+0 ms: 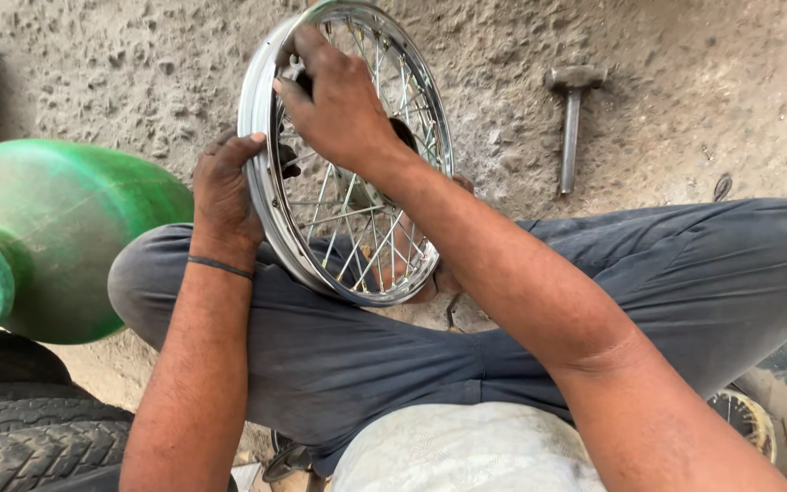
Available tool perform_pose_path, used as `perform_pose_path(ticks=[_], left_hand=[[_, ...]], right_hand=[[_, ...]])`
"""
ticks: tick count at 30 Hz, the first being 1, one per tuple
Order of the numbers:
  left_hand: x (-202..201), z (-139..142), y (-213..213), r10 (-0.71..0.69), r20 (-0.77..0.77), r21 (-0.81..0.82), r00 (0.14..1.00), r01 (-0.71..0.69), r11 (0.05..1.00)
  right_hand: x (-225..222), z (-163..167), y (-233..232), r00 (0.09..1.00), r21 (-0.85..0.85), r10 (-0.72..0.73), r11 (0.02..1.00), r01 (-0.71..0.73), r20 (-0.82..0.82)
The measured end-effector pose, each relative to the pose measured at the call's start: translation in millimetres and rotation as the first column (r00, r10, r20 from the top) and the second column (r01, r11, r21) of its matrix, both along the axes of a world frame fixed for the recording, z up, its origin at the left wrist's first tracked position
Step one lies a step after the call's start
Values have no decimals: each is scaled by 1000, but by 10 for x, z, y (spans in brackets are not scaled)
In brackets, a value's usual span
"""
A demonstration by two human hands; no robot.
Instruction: The person sits on the ground and uses a spoke wrench to tighten and loosen the nipples on a bicycle wheel rim. They rotate the wheel periodically to access different spokes and continue adjusting tension across the rim.
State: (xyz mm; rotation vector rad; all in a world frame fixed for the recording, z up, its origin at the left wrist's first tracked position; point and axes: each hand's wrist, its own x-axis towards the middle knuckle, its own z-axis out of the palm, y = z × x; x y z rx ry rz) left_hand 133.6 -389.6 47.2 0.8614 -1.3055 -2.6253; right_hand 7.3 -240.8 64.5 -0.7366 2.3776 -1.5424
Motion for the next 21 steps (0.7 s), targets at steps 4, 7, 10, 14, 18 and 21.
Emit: perform_pose_path(ticks=[4,7,10,14,18,21], left_hand=[[28,-75,-43,28,41,-22,999,-28,999],[33,-61,-24,26,53,88,998,-30,996],[8,27,23,-1,71,43,997,-2,999],[-34,106,79,-18,14,-23,1000,18,1000],[-21,49,42,8,56,-41,998,-6,999],[-15,-23,-3,-6,56,11,998,6,1000]], right_hand=[[632,91,280,928,65,67,993,-97,366],[828,27,385,943,-42,19,999,-5,333],[460,-72,306,927,87,13,995,-49,376],[-20,-69,29,999,-48,-32,998,32,12],[243,48,127,980,29,-39,999,34,193],[750,107,287,970,40,-21,999,12,241]])
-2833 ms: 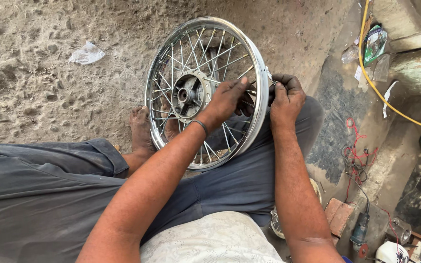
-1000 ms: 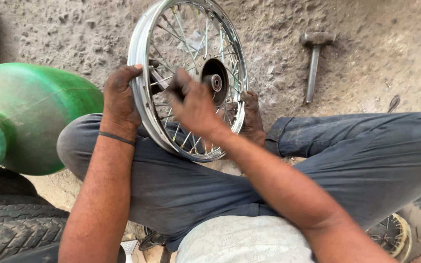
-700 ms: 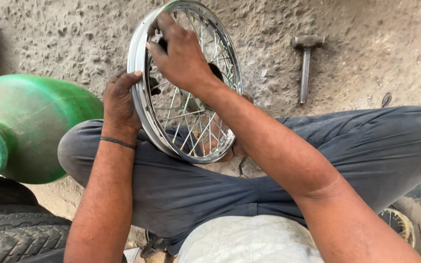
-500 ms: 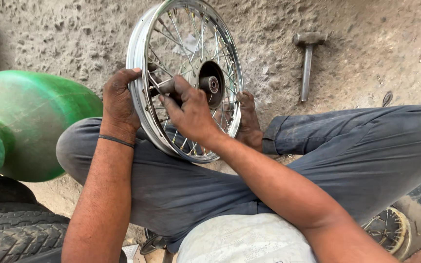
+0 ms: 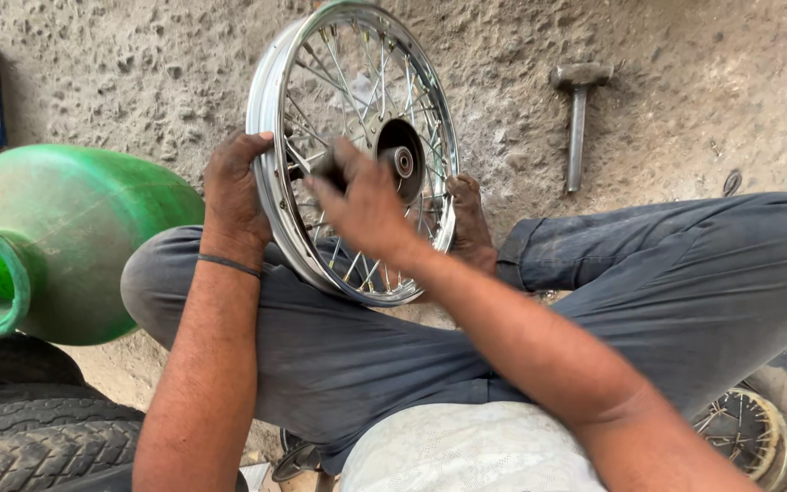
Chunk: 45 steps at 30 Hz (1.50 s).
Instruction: The person sits on the ground and uses a spoke wrench to tighten and loosen the nipples on a bicycle wheel rim. They rotate the wheel periodically to access different spokes and continue adjusting tension across the rim.
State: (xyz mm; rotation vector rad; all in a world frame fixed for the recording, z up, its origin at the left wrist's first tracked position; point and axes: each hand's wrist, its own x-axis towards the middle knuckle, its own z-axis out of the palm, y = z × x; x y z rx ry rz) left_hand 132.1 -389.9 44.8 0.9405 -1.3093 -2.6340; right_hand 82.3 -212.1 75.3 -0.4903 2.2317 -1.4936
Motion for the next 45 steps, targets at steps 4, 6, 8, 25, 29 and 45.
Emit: perform_pose_path(ticks=[4,6,8,25,29,45], left_hand=[[7,-3,10,11,6,-64,1000,-10,998],[-12,39,25,-31,49,-110,998,36,993],[-36,83,45,-50,65,-157,997,59,986],[-73,238,92,2,79,-148,997,9,989],[-76,254,97,3,112,-115,994,10,993],[-81,255,109,1,123,-21,992,1,1000]], right_hand=[[27,-10,20,999,-14,37,999,-37,8],[-161,-27,89,989,106,126,985,-134,74],[-300,-49,236,952,235,198,939,-252,232],[-14,-260,-220,842,-76,30,994,-83,-538],[31,-271,-239,816,-121,-83,993,17,-571],[-12,-294,-179,789,-59,8,997,-56,-614]])
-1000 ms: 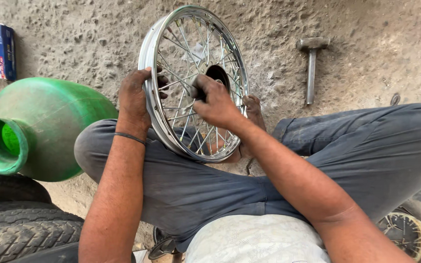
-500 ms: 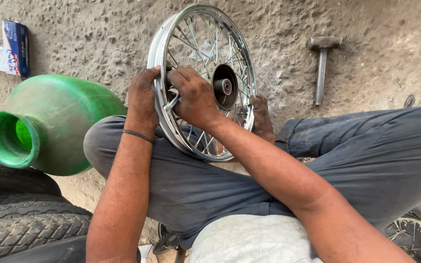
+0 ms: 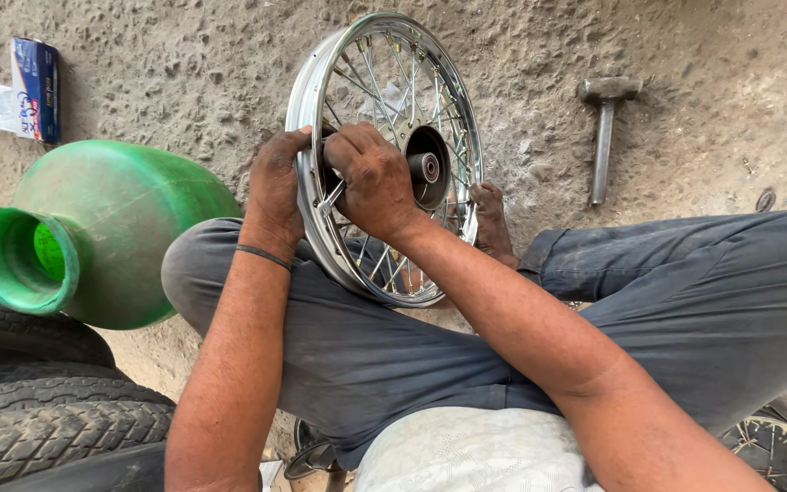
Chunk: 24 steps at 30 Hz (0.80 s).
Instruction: The person sits on the ground and uses a spoke wrench to tighten and loosen the nipples on a bicycle wheel rim. They rotate the wheel periodically to access different spokes and continue adjusting tension across the rim.
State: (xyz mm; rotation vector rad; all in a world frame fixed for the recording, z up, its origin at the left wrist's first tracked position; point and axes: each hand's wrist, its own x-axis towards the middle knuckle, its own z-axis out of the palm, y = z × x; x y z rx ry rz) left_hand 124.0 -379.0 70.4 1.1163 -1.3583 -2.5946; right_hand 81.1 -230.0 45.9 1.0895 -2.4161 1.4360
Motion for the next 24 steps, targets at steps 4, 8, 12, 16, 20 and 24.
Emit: perform_pose_path(ticks=[4,8,12,16,20,24], left_hand=[[-5,-12,0,32,-10,12,999,-32,999],[6,-21,-11,0,-11,2,1000,0,1000],[9,-37,-14,4,-5,13,1000,-4,1000],[-3,-55,-21,3,-13,-5,1000,-3,1000],[-1,-59,-23,-8,-16,7,1000,8,1000],[10,-52,-16,-3,-10,10,1000,3,1000]], right_hand=[[4,-72,-44,1000,16,25,1000,-25,12],[10,-64,-49,1000,-36,-7,999,6,-13],[5,22,-11,999,-20,12,1000,-12,-30],[9,93,-2,1000,-34,-20,999,21,22],[21,78,-19,999,-58,-9,998,6,-45],[31,12,-36,999,52,-33,998,31,32]])
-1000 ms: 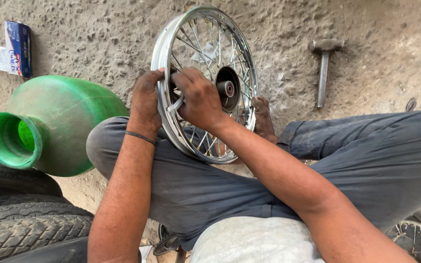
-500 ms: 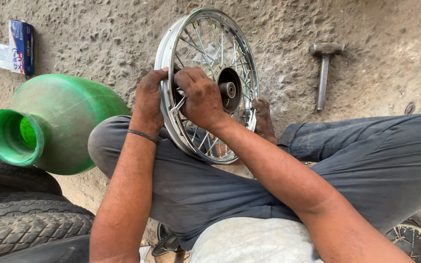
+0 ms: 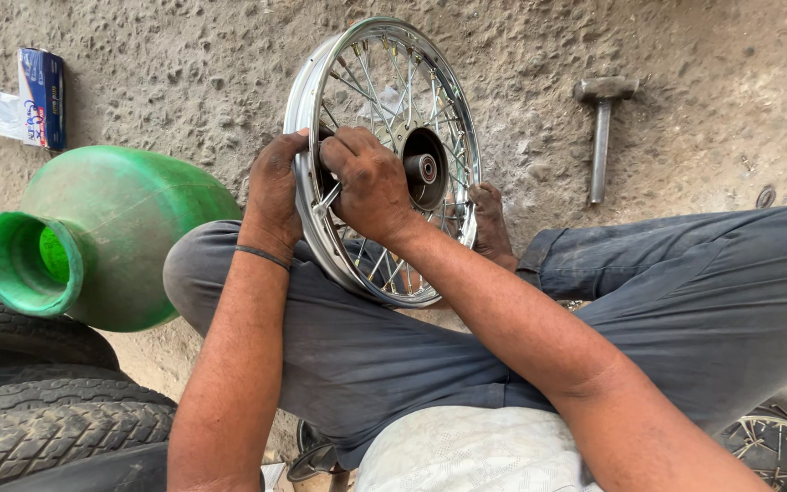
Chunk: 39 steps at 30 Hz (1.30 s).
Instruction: The person sits on the ground and uses a spoke wrench to tighten and loosen the nipples on a bicycle wheel rim. They rotate the wheel periodically to access different spokes and continue adjusting tension across the rim.
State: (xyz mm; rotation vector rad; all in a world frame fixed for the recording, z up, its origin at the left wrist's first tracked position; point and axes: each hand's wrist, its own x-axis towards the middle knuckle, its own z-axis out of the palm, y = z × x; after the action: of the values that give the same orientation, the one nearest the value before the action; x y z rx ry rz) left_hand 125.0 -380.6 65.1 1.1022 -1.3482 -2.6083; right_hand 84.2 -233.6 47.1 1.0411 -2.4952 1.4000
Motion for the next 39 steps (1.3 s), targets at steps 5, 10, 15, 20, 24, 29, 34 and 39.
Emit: perform_pose_path(ticks=[5,10,15,20,24,29,34,39], left_hand=[[-18,-9,-4,-23,-54,66,998,27,997],[-15,-18,-9,-21,-62,27,998,22,999],[-11,-11,-13,-26,-21,28,999,26,999],[-6,-36,-14,-19,-29,31,999,20,999],[-11,-63,-17,2,-26,20,1000,-2,1000],[0,-39,-24,-44,-61,26,997,46,999],[11,-9,-15,-147,-48,-15,988,147,989],[10,-16,-5,-139,-84,-32,987,137,990]], right_hand=[[-1,-42,5,999,10,36,999,-36,7],[-18,-14,12,1000,-56,15,998,-15,-13],[-18,-3,30,1000,-42,24,999,-24,1],[-30,-23,49,999,-90,27,995,-30,-36],[-23,-7,26,1000,-52,7,999,-8,-6],[-63,69,142,991,16,50,999,-52,127],[-320,144,515,858,343,-84,933,-112,506],[-383,223,670,781,38,111,985,-170,615]])
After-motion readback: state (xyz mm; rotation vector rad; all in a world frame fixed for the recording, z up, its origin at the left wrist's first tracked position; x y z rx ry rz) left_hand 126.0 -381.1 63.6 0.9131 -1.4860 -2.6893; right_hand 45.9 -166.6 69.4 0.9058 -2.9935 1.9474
